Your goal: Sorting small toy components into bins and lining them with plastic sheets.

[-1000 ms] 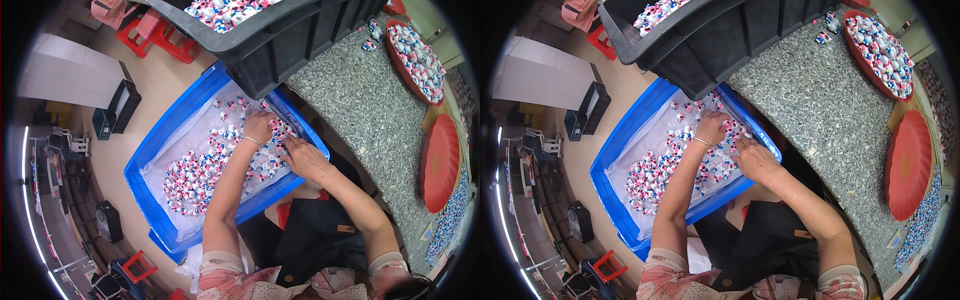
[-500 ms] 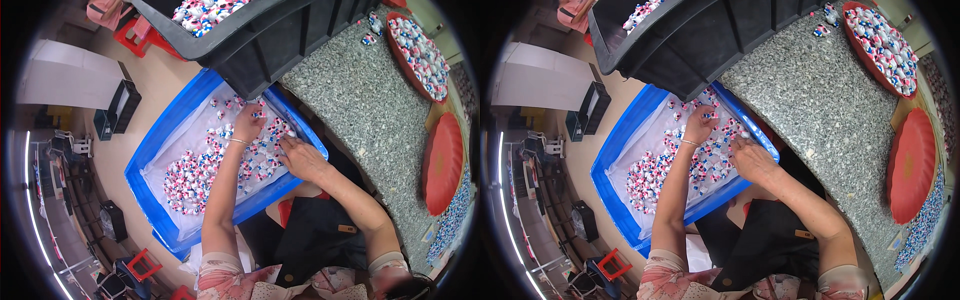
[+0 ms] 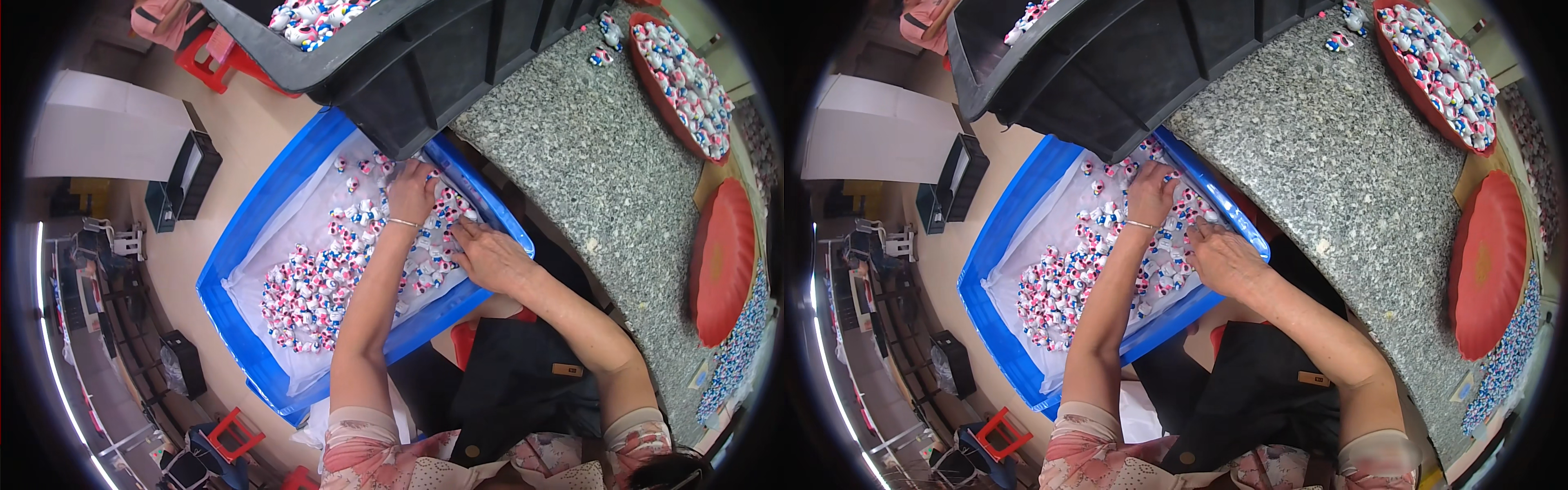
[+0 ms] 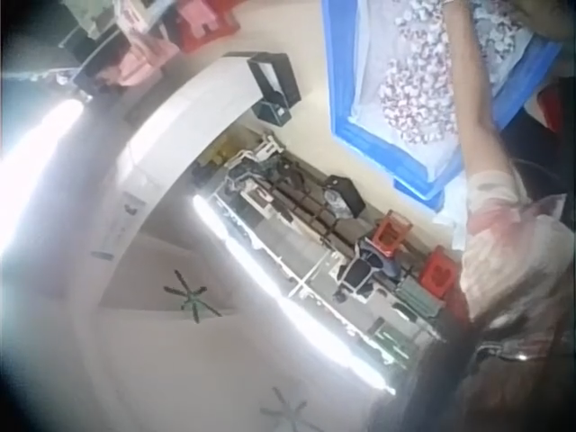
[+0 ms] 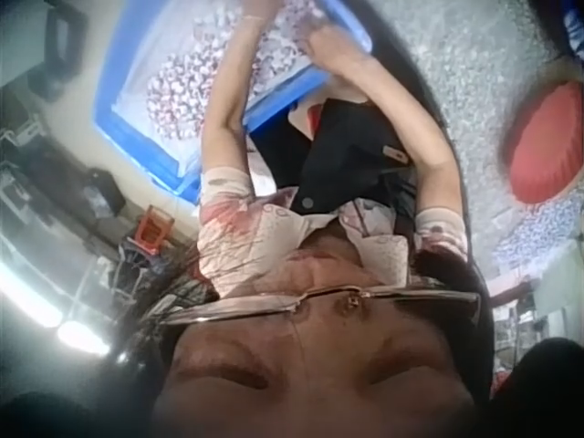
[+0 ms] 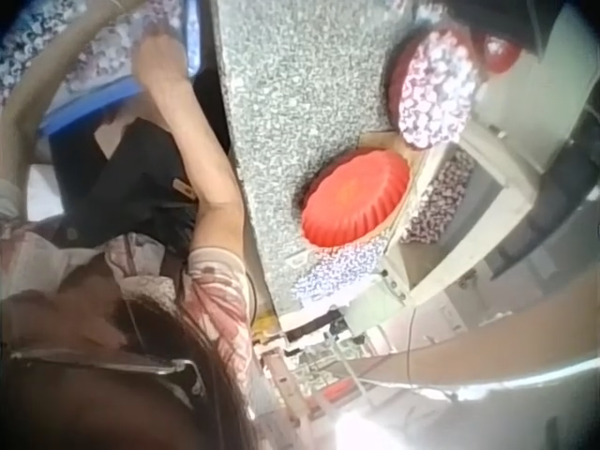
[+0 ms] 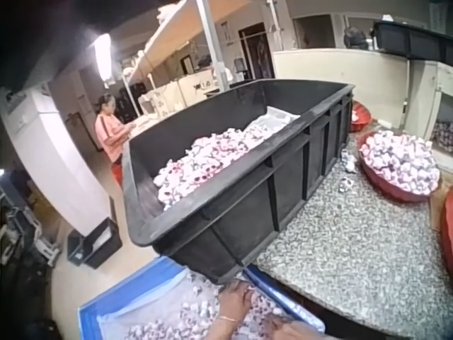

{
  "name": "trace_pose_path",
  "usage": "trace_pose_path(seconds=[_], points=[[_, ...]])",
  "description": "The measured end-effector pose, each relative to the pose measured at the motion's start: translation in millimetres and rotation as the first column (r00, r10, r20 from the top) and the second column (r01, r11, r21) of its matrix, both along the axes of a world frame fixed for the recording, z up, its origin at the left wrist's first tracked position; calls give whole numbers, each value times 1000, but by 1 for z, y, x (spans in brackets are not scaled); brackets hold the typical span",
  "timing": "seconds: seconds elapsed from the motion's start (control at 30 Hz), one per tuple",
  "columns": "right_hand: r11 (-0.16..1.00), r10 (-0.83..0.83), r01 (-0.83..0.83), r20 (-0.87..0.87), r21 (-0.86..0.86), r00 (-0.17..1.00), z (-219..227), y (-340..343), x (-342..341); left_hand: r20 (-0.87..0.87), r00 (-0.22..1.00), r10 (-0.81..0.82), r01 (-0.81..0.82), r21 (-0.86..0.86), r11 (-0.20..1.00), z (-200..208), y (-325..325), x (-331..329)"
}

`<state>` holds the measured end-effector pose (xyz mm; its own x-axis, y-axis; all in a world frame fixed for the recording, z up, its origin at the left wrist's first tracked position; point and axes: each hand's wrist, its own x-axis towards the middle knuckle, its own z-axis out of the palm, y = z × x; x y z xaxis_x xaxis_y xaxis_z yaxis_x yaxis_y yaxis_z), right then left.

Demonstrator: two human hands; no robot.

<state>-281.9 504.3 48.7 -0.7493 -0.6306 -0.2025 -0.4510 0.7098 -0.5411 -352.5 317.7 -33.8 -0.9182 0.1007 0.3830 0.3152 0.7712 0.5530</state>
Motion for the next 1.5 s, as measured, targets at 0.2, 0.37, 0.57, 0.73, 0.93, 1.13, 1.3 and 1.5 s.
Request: trace_pose_path(seconds=[0.2, 0.37, 0.57, 0.73, 0.93, 1.13, 1.3, 1.5], points=[[1000, -2, 2, 31, 8, 1000, 6, -1, -1, 84, 996, 31, -29, -20, 999, 4, -3, -5], [999, -9, 8, -10, -43, 1000, 5, 0, -3, 178, 984, -21, 32, -60, 998, 23, 6, 18], [994, -38, 33, -53, -102, 998, 5, -1, 1, 213, 976, -40, 70, -135, 988, 22, 14, 24], [996, -36, 34, -14, -82, 999, 2, 2, -1, 272, 960, -71, 78, -15, 997, 24, -8, 25], [998, -4, 3, -21, -61, 1000, 2, 1, 0, 269, 942, -201, 115, 305, 945, 11, -15, 14], [997, -21, 21, -4, -76, 1000, 3, 1, -1, 62, 973, -224, 223, 25, 975, 23, 4, 6], [998, 3, -2, 23, -70, 1000, 6, -2, 0, 64, 965, -253, 258, -88, 962, 13, -2, 5], [995, -33, 30, -26, -99, 999, 8, 3, 2, -55, 998, 16, -11, 103, 995, 19, -19, 4]])
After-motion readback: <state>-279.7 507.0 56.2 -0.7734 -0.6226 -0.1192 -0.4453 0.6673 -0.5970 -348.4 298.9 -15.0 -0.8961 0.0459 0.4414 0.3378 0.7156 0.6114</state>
